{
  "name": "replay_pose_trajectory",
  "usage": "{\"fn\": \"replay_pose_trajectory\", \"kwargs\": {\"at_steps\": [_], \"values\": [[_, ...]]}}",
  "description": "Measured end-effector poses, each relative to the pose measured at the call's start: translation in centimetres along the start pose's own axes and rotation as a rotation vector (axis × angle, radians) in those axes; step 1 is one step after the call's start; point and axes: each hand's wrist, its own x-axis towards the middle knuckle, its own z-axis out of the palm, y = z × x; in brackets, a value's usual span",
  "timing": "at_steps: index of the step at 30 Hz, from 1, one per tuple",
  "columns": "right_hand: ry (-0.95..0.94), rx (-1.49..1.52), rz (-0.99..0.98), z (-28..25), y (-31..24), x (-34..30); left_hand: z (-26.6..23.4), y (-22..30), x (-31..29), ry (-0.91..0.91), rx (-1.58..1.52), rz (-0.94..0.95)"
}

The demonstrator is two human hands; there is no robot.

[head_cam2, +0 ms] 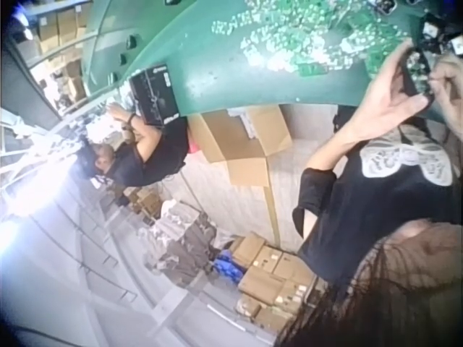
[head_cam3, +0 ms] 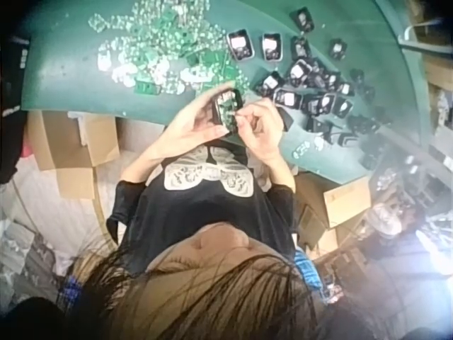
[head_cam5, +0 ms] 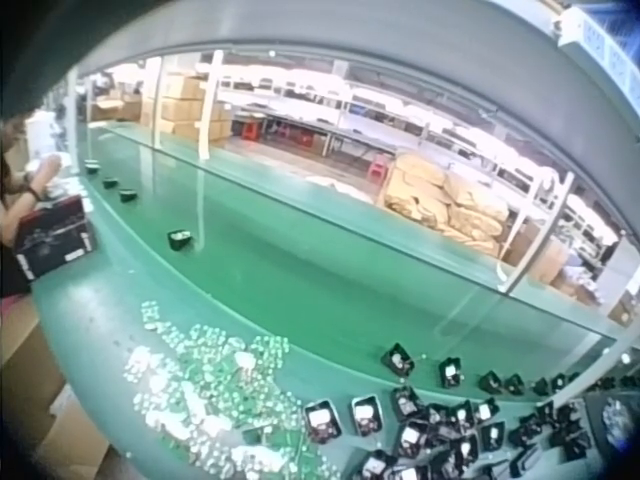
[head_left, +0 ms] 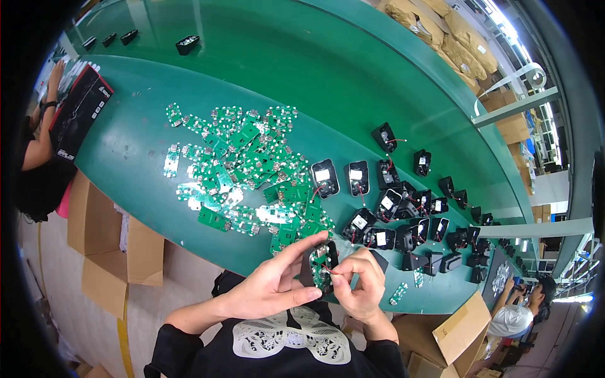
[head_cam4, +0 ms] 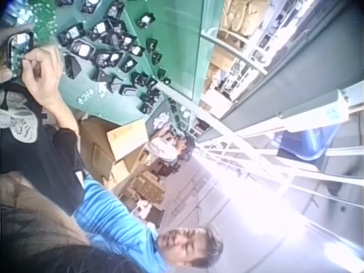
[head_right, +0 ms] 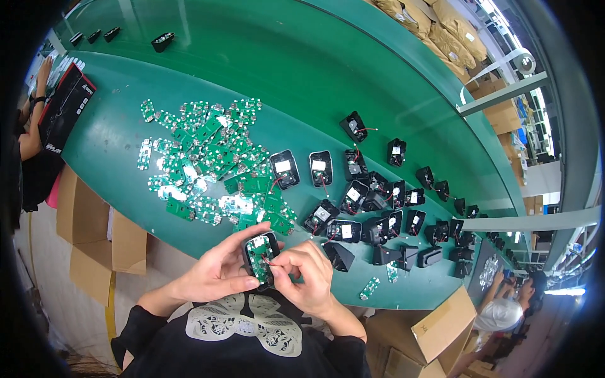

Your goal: The person assembles circuit boards into plastic housings by hand, taking the components from a cardboard box and fitting them together.

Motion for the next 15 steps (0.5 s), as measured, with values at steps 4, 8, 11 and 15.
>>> {"fn": "replay_pose_trajectory", "kwargs": {"at_steps": [4,8,11,15], "values": [[-0.009,0.005,0.039,0.1,0.1,-0.2,0.0,-0.2,-0.1,0.039,0.073,0.017],[0.067,0.082,0.201,0.6,-0.5,-0.9,0.3,-0.4,0.1,0.061,0.315,0.114],[0.104,0.164,0.269,1.2,-0.7,-1.4,0.3,-1.3,0.2,0.079,0.407,0.215],[0.209,0.203,0.191,2.0,-0.3,-1.2,0.3,-2.0,0.3,0.094,0.381,0.287]]}}
